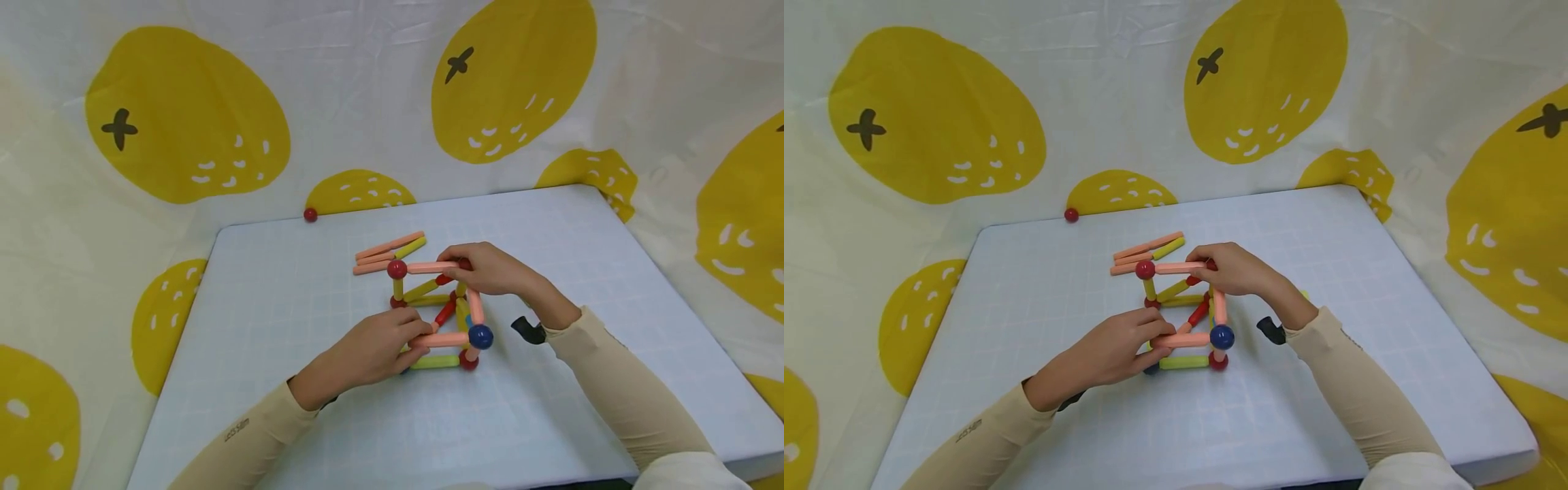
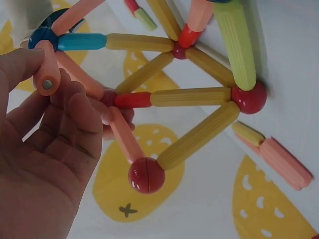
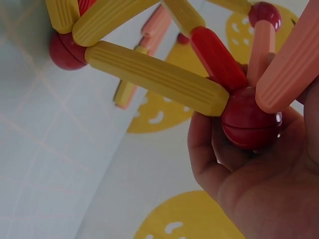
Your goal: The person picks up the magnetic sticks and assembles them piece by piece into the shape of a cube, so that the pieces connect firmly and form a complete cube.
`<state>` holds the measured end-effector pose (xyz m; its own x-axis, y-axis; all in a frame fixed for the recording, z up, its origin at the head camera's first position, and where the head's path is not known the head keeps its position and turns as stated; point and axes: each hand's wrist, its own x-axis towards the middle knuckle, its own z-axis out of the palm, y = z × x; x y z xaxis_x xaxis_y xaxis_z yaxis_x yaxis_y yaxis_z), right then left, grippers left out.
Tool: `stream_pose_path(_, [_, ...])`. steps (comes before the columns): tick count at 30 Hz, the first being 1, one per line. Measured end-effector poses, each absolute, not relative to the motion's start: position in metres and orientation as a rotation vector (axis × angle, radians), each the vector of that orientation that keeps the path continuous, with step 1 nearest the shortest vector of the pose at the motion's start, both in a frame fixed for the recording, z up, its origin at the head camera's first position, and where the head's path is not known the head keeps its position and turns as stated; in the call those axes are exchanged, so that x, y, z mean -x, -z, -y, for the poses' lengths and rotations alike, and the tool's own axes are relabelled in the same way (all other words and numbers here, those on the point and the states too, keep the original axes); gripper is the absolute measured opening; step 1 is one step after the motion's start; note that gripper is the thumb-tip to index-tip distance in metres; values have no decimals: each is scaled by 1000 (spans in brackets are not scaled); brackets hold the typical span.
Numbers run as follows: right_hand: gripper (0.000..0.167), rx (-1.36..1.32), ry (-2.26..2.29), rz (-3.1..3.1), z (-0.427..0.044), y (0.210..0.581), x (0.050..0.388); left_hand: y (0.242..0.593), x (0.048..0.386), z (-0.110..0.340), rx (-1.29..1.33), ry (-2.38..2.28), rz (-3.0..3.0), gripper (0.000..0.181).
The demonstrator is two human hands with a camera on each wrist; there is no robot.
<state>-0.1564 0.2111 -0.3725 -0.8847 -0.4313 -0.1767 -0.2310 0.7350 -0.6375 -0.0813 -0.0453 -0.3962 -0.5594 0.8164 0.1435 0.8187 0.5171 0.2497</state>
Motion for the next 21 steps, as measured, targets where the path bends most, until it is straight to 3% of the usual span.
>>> stream_pose_path(6, [27, 551, 902, -2721, -212, 370, 147, 396, 81, 43, 1470, 461, 2724, 34])
stream_pose_path(14, [34, 957, 642, -3044, -219, 350, 80, 393, 82, 43, 1492, 445, 2667, 32])
stream_pose_path(21, [32, 1215, 315, -3004, -215, 366, 47, 396, 82, 45, 1488, 455, 2603, 26])
